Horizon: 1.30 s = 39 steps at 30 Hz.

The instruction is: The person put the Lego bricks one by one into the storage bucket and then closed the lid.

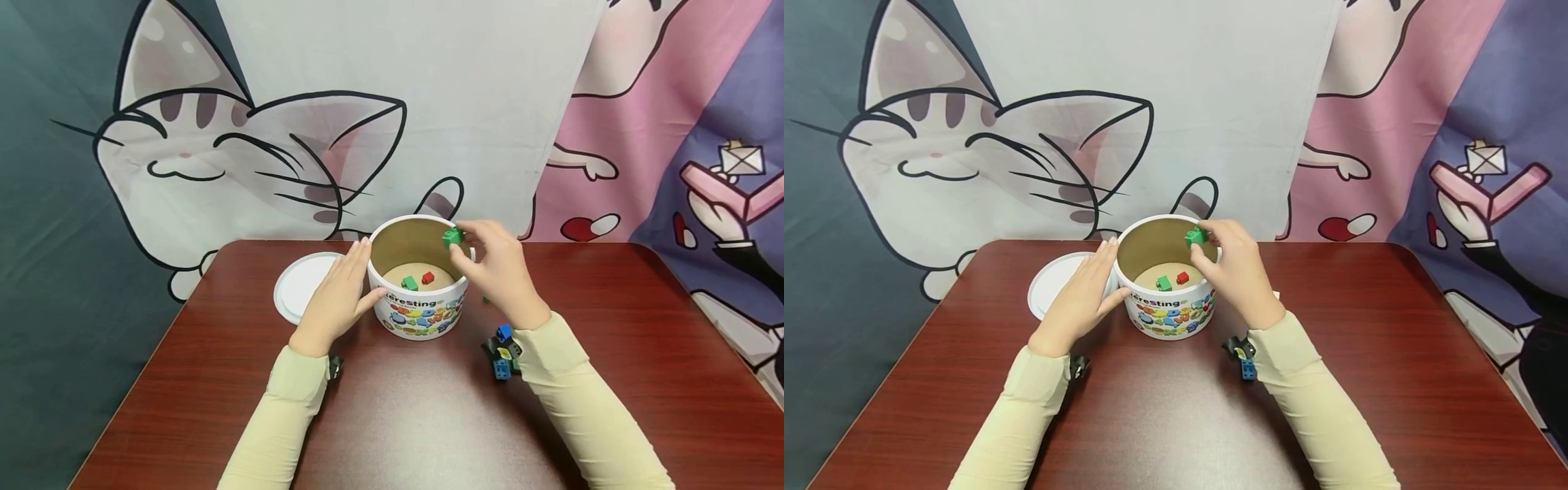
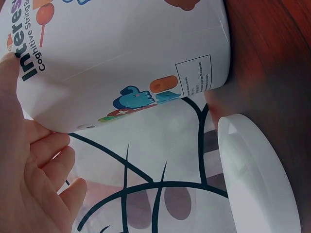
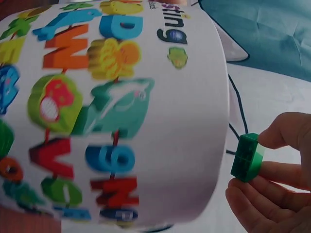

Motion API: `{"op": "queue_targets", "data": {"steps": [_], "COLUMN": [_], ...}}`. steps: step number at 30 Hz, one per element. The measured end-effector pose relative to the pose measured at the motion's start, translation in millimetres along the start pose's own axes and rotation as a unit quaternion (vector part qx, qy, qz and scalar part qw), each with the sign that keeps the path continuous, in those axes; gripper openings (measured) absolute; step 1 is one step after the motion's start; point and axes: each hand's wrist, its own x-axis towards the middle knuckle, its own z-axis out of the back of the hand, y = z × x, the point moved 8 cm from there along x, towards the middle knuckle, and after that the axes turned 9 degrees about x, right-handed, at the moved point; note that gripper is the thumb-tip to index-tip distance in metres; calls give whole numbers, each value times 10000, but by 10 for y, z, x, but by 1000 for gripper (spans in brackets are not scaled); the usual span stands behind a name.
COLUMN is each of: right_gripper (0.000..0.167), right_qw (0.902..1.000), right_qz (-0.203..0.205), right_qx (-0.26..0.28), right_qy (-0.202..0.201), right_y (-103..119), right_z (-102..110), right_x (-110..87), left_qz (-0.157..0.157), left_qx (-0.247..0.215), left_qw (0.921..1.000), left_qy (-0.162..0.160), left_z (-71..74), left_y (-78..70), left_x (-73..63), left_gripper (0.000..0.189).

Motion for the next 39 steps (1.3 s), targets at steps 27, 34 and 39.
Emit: {"op": "queue_targets", "data": {"steps": [27, 34, 39], "right_gripper": [30, 24, 21], "right_qw": [9578, 9711, 9805], "right_qz": [-1602, -1419, -1263], "right_qx": [-614, -348, -189], "right_qy": [2308, 1885, 1491], "right_y": [-304, -244, -180], "right_z": [-793, -553, -313], "right_x": [387, 348, 266], "left_qz": [21, 65, 81], "left_qx": [-130, -158, -188], "left_qw": [9999, 9998, 9997], "left_qy": [56, 130, 125], "left_z": [-9, -10, -18], "left_y": [16, 13, 14], "left_x": [-5, -1, 4], "left_gripper": [85, 86, 86]}}
